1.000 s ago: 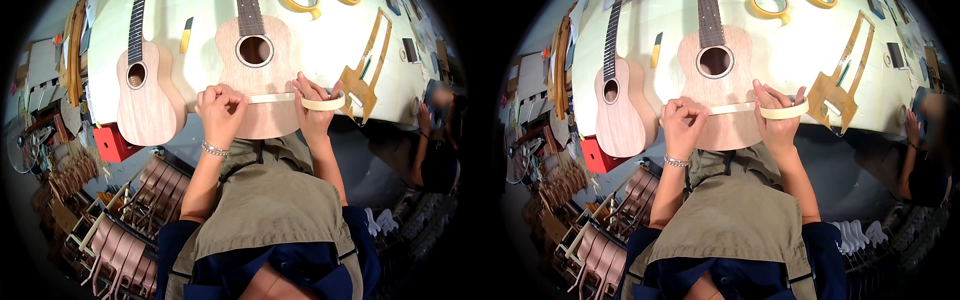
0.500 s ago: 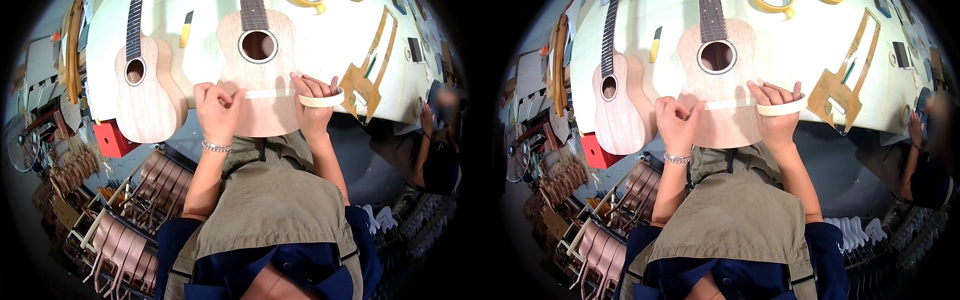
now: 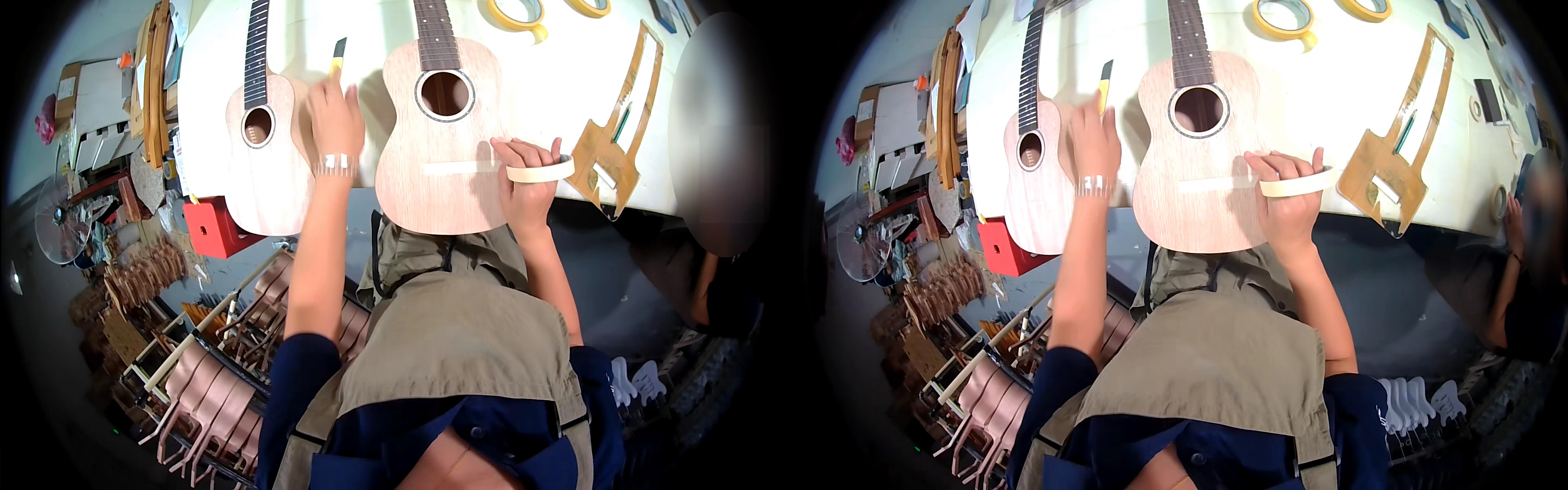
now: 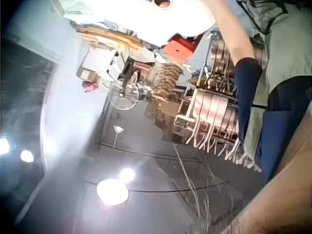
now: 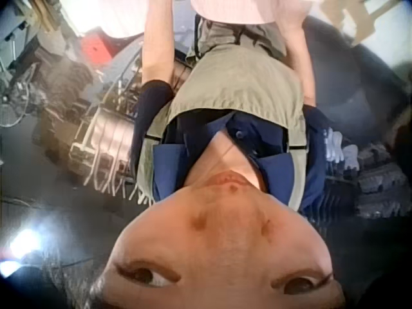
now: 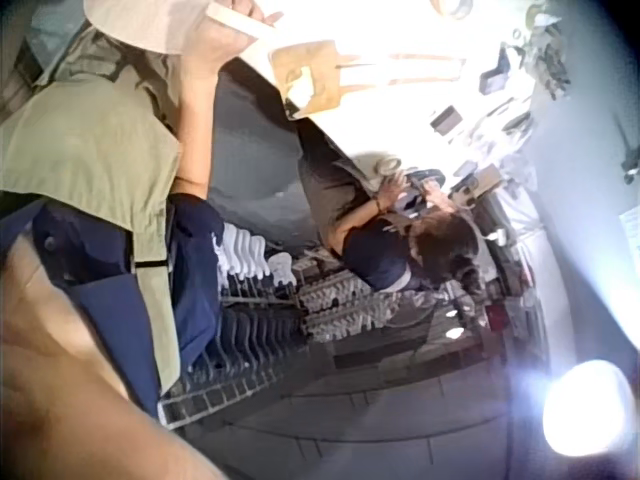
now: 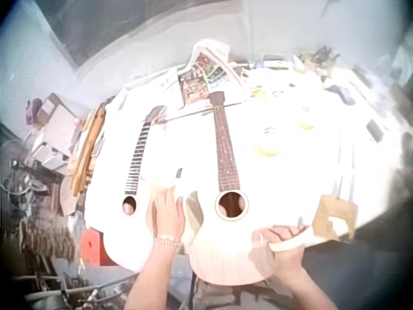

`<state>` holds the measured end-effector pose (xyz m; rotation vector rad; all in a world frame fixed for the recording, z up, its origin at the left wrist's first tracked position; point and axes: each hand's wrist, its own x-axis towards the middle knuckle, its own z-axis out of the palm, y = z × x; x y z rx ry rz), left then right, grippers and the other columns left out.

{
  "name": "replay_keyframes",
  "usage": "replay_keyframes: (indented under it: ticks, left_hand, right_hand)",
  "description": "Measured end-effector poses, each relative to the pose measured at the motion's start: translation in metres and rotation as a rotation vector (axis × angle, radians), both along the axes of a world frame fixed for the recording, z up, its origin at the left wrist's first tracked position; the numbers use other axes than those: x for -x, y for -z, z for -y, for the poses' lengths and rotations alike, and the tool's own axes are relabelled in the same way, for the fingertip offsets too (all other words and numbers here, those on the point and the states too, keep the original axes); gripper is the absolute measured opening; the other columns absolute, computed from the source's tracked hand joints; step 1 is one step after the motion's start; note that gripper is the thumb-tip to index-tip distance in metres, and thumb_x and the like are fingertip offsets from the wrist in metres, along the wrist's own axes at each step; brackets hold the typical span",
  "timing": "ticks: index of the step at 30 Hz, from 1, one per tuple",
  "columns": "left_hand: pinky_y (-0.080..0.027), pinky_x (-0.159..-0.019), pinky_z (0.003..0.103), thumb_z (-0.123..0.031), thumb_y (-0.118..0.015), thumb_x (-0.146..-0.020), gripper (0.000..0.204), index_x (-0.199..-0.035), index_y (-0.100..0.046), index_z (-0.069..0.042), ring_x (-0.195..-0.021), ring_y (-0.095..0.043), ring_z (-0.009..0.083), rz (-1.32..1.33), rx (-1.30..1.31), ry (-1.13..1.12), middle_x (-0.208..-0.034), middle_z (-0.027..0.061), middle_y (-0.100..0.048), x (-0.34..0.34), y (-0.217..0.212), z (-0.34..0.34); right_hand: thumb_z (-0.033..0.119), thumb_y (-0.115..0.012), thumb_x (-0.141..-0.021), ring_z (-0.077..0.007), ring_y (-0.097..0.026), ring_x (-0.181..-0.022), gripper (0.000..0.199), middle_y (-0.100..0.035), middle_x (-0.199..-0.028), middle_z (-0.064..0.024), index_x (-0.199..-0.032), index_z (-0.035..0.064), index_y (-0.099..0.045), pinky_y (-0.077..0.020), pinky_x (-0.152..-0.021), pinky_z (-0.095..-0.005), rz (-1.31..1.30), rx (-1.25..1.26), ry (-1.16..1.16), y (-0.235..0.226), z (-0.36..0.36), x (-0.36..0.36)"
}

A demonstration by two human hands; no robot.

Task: The person applies masking tape to the fretboard of an acoustic guitar neck. They use a wooden template and a pencil to mark the guitar body, then apply masking tape to the body. The person repeats this process for multiple guitars, placing finished necks on a rack.

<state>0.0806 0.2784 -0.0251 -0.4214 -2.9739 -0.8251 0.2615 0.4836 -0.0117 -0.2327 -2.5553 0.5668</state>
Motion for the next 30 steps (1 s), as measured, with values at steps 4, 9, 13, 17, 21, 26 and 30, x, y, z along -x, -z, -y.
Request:
replay_keyframes:
  ticks: [4,9,13,17,21,26,30]
  left_hand:
    - [-0.044,-0.083,0.042,-0.017,-0.063,-0.080,0.035,-0.111,-0.059,-0.002,-0.097,-0.052,0.0349,-0.088,0.698,-0.059,-0.109,0.0208,-0.057,0.090,0.054,-0.002]
    - [-0.049,-0.064,0.032,-0.017,-0.071,-0.074,0.030,-0.102,-0.065,-0.007,-0.068,-0.063,0.0224,0.179,-0.011,-0.105,-0.076,0.0119,-0.067,0.067,-0.015,0.007]
    - [-0.047,-0.060,0.021,-0.002,-0.068,-0.078,0.025,-0.102,-0.059,0.000,-0.064,-0.059,0.0092,0.487,-0.587,-0.063,-0.075,0.0047,-0.065,-0.026,-0.072,-0.017]
    - [-0.051,-0.054,0.020,-0.013,-0.063,-0.087,0.015,-0.091,-0.055,0.000,-0.065,-0.063,0.0098,1.087,-0.570,0.005,-0.074,0.0066,-0.064,-0.092,-0.073,-0.042]
    - [-0.051,-0.050,0.020,-0.012,-0.062,-0.087,0.016,-0.087,-0.053,0.001,-0.061,-0.065,0.0111,1.106,-0.487,0.090,-0.072,0.0063,-0.063,-0.098,-0.056,-0.056]
    - [-0.051,-0.049,0.021,-0.011,-0.062,-0.086,0.015,-0.085,-0.052,0.000,-0.061,-0.066,0.0127,1.070,-0.326,0.183,-0.071,0.0066,-0.063,-0.090,-0.053,-0.063]
    - [-0.051,-0.046,0.024,-0.008,-0.063,-0.083,0.014,-0.081,-0.054,0.003,-0.055,-0.064,0.0125,1.027,-0.411,0.160,-0.064,0.0080,-0.062,-0.091,-0.047,-0.063]
  right_hand:
    - [0.001,-0.064,-0.068,-0.0200,-0.058,-0.089,0.032,-0.061,-0.091,0.0022,-0.096,0.0179,-0.067,-0.0291,-0.104,-0.0521,0.003,0.026,-0.018,0.000,0.001,0.003]
    - [-0.004,-0.063,-0.068,-0.0201,-0.058,-0.092,0.035,-0.060,-0.093,0.0011,-0.097,0.0162,-0.066,-0.0265,-0.105,-0.0528,-0.014,0.082,-0.016,0.004,0.000,0.000]
    - [0.007,-0.067,-0.069,-0.0175,-0.059,-0.085,0.025,-0.060,-0.086,0.0040,-0.091,0.0180,-0.066,-0.0298,-0.104,-0.0507,-0.027,0.043,0.051,0.005,-0.003,0.000]
    - [0.009,-0.067,-0.068,-0.0173,-0.059,-0.085,0.024,-0.060,-0.085,0.0044,-0.089,0.0183,-0.065,-0.0305,-0.103,-0.0507,-0.046,0.075,0.025,0.001,-0.002,0.001]
    - [0.010,-0.067,-0.066,-0.0174,-0.059,-0.085,0.025,-0.059,-0.084,0.0043,-0.089,0.0187,-0.065,-0.0318,-0.102,-0.0508,-0.068,0.073,0.025,0.003,-0.003,0.001]
    - [0.010,-0.066,-0.066,-0.0183,-0.058,-0.083,0.026,-0.058,-0.085,0.0028,-0.091,0.0179,-0.064,-0.0329,-0.101,-0.0509,-0.050,0.068,0.040,0.001,-0.001,0.001]
    - [0.014,-0.059,-0.076,-0.0203,-0.056,-0.100,0.031,-0.058,-0.106,-0.0043,-0.107,0.0131,-0.059,-0.0333,-0.102,-0.0499,-0.110,0.190,-0.408,-0.021,0.028,-0.020]
